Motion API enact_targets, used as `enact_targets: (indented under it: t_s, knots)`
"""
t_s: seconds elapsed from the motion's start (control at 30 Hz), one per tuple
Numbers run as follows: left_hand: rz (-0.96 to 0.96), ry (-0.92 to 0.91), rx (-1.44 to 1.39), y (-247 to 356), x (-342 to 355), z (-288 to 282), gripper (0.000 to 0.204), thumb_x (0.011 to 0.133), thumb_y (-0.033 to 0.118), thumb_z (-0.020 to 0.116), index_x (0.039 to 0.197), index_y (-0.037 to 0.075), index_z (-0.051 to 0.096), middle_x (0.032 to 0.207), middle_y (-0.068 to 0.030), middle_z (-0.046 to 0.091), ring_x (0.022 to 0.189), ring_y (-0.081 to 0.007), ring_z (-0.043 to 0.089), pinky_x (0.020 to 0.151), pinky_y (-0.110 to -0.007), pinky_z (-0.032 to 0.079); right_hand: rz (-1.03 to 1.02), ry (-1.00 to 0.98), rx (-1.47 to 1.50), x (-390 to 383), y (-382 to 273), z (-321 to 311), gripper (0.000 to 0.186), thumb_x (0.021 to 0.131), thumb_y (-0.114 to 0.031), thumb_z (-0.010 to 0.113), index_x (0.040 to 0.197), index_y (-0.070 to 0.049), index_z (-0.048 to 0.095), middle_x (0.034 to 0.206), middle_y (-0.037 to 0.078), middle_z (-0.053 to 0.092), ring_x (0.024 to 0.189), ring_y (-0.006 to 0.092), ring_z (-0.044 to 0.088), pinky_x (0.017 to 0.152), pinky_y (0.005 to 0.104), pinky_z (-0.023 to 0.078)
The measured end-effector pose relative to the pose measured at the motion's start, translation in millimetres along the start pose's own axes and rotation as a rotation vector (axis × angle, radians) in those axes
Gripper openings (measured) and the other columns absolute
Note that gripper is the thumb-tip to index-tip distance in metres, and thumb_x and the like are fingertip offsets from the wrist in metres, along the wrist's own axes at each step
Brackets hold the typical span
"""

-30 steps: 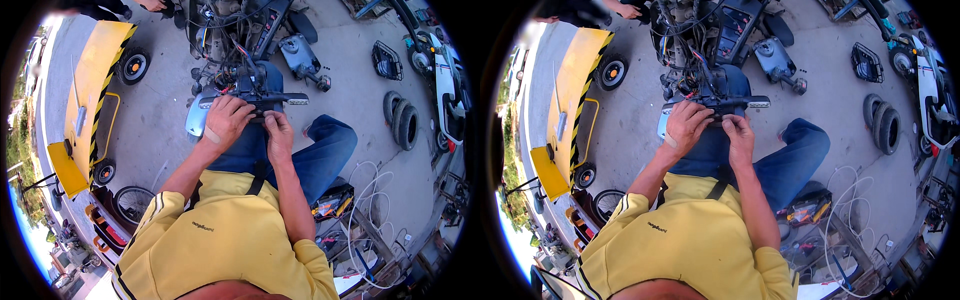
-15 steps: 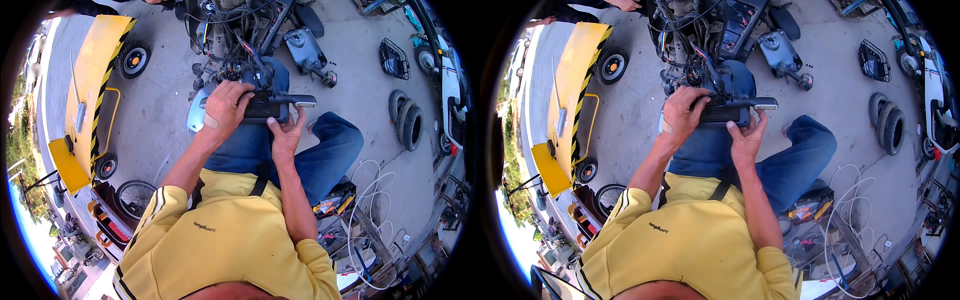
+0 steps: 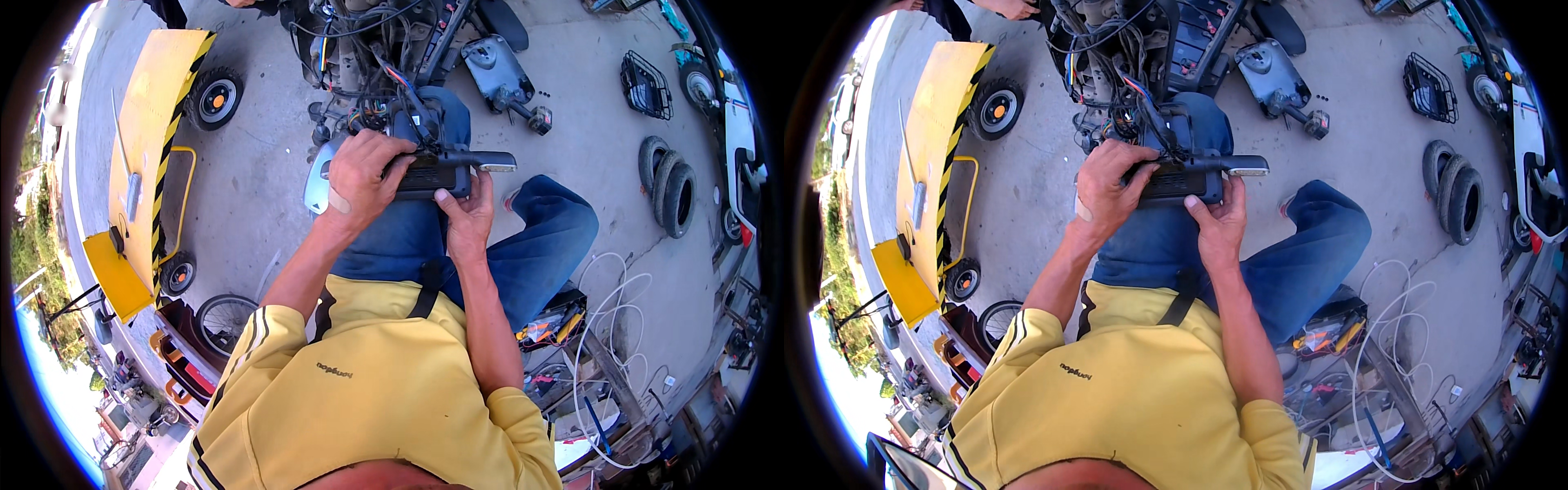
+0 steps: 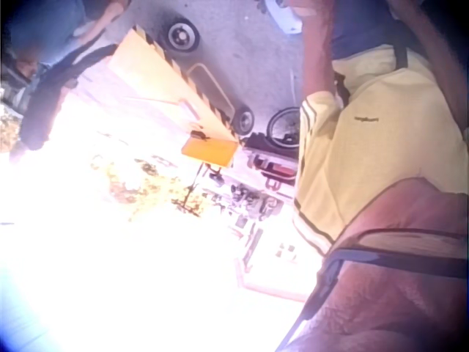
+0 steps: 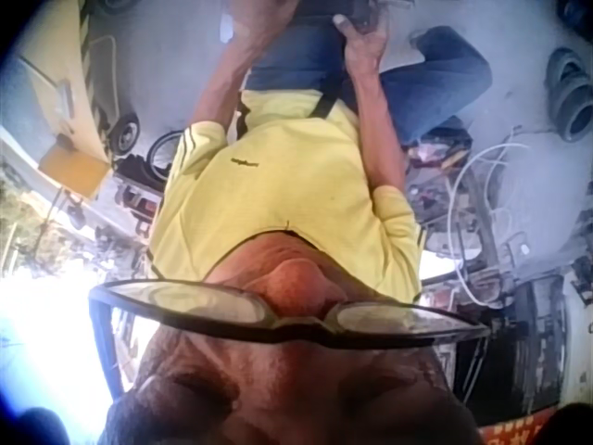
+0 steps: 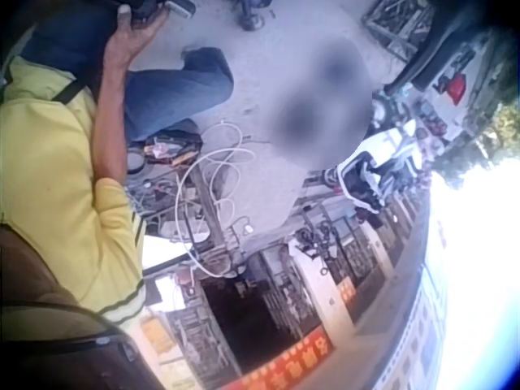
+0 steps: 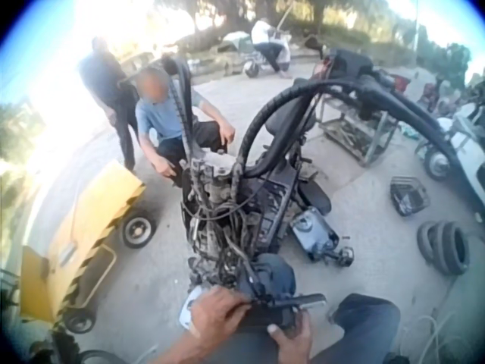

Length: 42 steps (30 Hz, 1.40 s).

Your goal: The person sits on the ground and works on a scooter's handlebar assembly, using a screwdriver to remove screws and detach the control housing. They manipulate wires and connectors, then reassemble the housing and secure it back onto the handlebar.

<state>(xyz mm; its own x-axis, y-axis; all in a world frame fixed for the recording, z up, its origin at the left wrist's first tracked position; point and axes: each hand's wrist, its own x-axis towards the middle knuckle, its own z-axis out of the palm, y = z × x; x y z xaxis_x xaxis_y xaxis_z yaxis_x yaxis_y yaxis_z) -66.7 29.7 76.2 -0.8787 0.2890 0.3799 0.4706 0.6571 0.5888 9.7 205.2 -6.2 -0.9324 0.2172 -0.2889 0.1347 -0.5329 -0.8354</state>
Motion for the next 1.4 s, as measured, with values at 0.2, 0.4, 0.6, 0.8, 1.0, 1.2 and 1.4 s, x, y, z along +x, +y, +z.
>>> enact_targets:
  t_s: [0.2, 0.4, 0.6, 0.8, 1.0, 1.2, 1.4]
  knots:
    - [-0.045, 0.005, 0.014, 8, 1, 0, 0.021, 0.081, 0.000, 0.080, 0.101, 0.006, 0.075, 0.095, -0.0107, 0.075, 0.090, -0.0315, 0.069, 0.079, -0.040, 0.055, -0.002, -0.007, 0.001, 0, 2, -3, 0.078, 0.090, 0.009, 0.075, 0.155, 0.000, 0.033, 0.129, 0.014, 0.060, 0.111, 0.0217, 0.068, 0.088, 0.0367, 0.061]
    - [-0.527, 0.013, -0.380, 15, -2, -10, 0.015, 0.095, 0.002, 0.075, 0.110, 0.002, 0.071, 0.098, -0.0052, 0.074, 0.088, -0.0171, 0.073, 0.077, -0.034, 0.059, 0.089, -0.029, -0.087, -2, -6, -3, 0.080, 0.090, 0.014, 0.070, 0.158, 0.003, 0.029, 0.140, 0.017, 0.056, 0.117, 0.0234, 0.066, 0.095, 0.0338, 0.058]
    - [-0.544, 0.233, -0.973, 7, 49, -58, 0.017, 0.102, 0.002, 0.068, 0.118, 0.001, 0.067, 0.099, -0.0054, 0.072, 0.083, -0.0130, 0.072, 0.071, -0.028, 0.061, 0.043, -0.026, -0.078, -3, -6, -2, 0.080, 0.090, 0.012, 0.070, 0.159, 0.002, 0.031, 0.139, 0.016, 0.056, 0.115, 0.0239, 0.066, 0.091, 0.0348, 0.058]
    - [-0.457, 0.287, -0.870, -13, 116, -91, 0.019, 0.097, 0.003, 0.075, 0.111, -0.003, 0.064, 0.092, -0.0070, 0.073, 0.074, -0.0110, 0.069, 0.063, -0.024, 0.055, -0.012, -0.032, -0.144, 0, -1, -5, 0.079, 0.091, 0.005, 0.073, 0.159, -0.001, 0.032, 0.137, 0.015, 0.059, 0.106, 0.0227, 0.069, 0.088, 0.0357, 0.061]
    - [-0.453, 0.309, -0.835, -15, 155, -106, 0.015, 0.095, 0.003, 0.077, 0.104, -0.006, 0.068, 0.086, -0.0089, 0.074, 0.068, -0.0116, 0.069, 0.060, -0.025, 0.056, 0.015, -0.024, -0.103, -5, -7, 2, 0.082, 0.088, 0.013, 0.070, 0.159, 0.002, 0.032, 0.133, 0.015, 0.059, 0.110, 0.0230, 0.066, 0.088, 0.0343, 0.059]
    - [-0.543, 0.215, -0.723, -12, 172, -117, 0.014, 0.093, 0.007, 0.080, 0.096, -0.002, 0.069, 0.077, -0.0070, 0.073, 0.060, -0.0105, 0.067, 0.053, -0.023, 0.054, 0.004, -0.015, -0.101, -3, -3, 1, 0.078, 0.090, 0.008, 0.071, 0.158, -0.003, 0.034, 0.139, 0.013, 0.056, 0.111, 0.0222, 0.066, 0.087, 0.0346, 0.061]
    - [-0.609, 0.145, -0.662, -17, 185, -127, 0.015, 0.091, 0.008, 0.080, 0.093, -0.001, 0.068, 0.075, -0.0065, 0.070, 0.060, -0.0114, 0.067, 0.052, -0.022, 0.054, 0.010, -0.030, -0.087, -2, 2, -2, 0.081, 0.090, 0.009, 0.070, 0.160, -0.003, 0.031, 0.137, 0.013, 0.058, 0.112, 0.0224, 0.066, 0.087, 0.0350, 0.062]
